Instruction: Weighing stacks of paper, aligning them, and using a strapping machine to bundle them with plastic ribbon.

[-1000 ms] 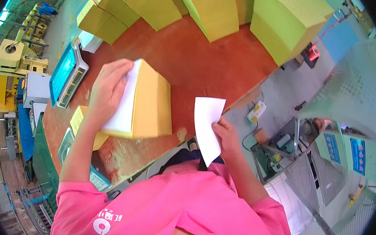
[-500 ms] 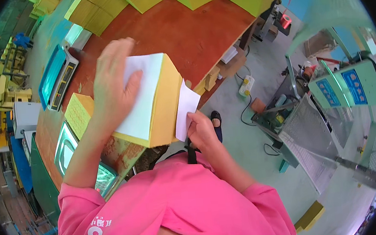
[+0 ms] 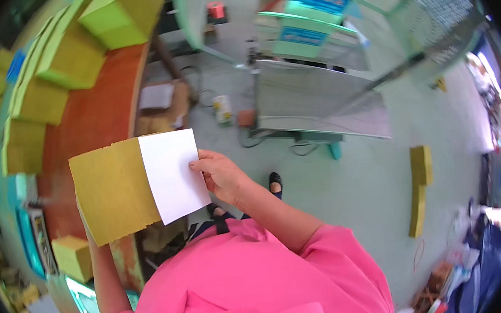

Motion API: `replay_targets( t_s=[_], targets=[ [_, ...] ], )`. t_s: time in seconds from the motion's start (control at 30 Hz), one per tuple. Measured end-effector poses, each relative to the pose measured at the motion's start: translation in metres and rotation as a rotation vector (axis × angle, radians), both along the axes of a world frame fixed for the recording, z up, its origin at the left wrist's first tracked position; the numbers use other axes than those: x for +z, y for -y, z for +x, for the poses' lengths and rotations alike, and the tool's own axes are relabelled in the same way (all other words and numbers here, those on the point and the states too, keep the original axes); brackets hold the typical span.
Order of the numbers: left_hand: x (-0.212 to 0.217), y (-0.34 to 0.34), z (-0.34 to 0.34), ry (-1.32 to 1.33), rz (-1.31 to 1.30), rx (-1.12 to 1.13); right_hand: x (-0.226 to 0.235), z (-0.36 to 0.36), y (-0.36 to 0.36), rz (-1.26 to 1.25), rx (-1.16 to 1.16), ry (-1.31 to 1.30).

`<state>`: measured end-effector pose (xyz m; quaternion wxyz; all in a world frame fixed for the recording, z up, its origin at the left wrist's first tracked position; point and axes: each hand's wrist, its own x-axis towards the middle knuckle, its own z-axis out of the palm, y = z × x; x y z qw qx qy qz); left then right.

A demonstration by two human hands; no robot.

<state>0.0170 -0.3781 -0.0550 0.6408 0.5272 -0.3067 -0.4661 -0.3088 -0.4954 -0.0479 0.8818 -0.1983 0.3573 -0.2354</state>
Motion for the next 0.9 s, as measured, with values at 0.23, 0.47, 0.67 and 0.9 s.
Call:
replay_targets(
  t_s=[0.23,0.47,0.67,0.9],
  targets=[
    [-0.068,0.158,-0.248,0.078,-0.087,-0.107,-0.037,-0.243,0.068,-0.143,-0.296,-0.076],
    [-0.106,0.265,-0.472,-0.144,0.146,-0.095,-0.1,-0.463,0.149,-0.074,-0.358,-0.163],
    [-0.144,0.311,-0.538,-0.171,-0.002,-0.304,-0.129,-0.534,0.202,0.097,-0.448,-0.012],
    [-0.151,0.32,-0.542,-0.507,0.181,-0.251,-0.156,-0.549,0.224,0.255,-0.388,0.115]
  ],
)
